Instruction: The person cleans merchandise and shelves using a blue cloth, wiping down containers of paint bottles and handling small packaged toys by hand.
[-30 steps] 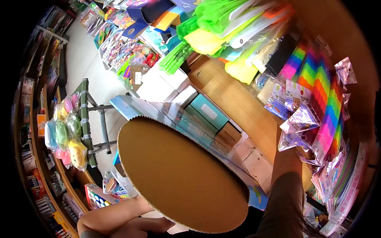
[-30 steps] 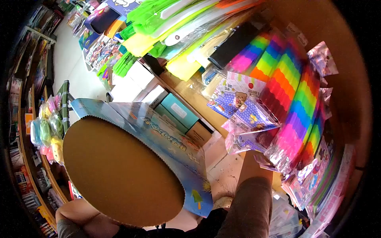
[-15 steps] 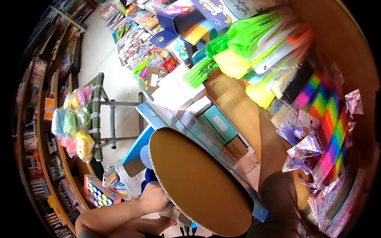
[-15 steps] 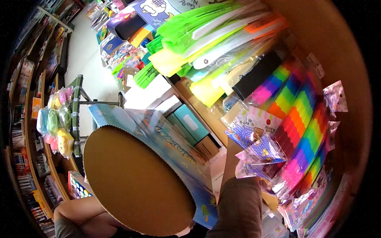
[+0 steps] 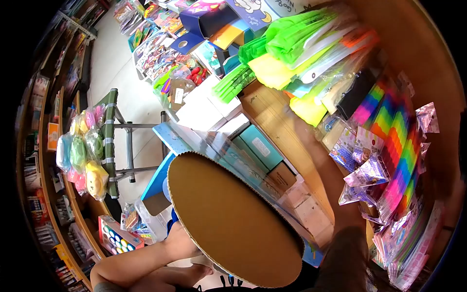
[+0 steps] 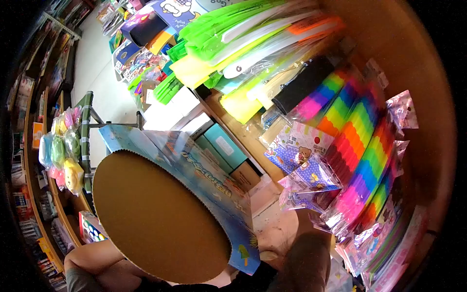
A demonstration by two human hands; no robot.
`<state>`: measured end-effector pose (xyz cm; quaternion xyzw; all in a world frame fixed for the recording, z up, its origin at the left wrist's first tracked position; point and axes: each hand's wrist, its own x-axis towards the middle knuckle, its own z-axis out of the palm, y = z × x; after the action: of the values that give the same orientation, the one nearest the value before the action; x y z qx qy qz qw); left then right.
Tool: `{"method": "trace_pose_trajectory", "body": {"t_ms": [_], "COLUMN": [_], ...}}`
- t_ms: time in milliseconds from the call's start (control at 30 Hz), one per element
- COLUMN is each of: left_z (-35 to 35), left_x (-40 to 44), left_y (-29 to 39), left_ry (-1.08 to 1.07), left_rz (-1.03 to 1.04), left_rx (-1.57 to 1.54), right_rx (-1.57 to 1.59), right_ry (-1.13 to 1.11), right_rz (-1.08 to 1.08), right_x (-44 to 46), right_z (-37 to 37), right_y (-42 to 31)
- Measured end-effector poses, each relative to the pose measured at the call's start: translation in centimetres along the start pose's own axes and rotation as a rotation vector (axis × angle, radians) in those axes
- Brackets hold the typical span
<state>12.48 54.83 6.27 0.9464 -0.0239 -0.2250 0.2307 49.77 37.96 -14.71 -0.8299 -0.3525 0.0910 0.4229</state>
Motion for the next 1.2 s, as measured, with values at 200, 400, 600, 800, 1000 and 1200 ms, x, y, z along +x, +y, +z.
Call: {"method": "trace_pose_trajectory", "body": {"t_ms": [200,400,600,800,1000,1200], "left_z": [-0.1,-0.1,-0.4,-0.4,2.7,-0.1], "left_x": [-0.3,-0.1,0.9,0.5,0.5,0.2], "left_y": [0.1,0.3,0.6,0.7,-0.8,0.7], "left_ry": [-0.128,-0.2,0.172,0.157,0.18,0.099], "left_rz": [-0.059,-0.119,0.022,0.104,0.079,0.04], "left_rx": [-0.048,-0.032,-0.039,-0.05,-0.214,-0.002], "right_rx": [-0.041,0.069,0.063,0.157,0.123,0.233], "right_ry": [0.111,0.091,-0.195,-0.246,-0.29,-0.004], "right_rz": [0.311,0.216,-0.014,-0.105,-0.053,0.207], "right_x": [5.9,11.2,10.9,3.7,2.2,12.1], "right_z": [1.0,7.3,8.0,3.7,2.6,11.9], "right_y": [6.1,4.1,-2.6,-5.2,-1.8,2.1]}}
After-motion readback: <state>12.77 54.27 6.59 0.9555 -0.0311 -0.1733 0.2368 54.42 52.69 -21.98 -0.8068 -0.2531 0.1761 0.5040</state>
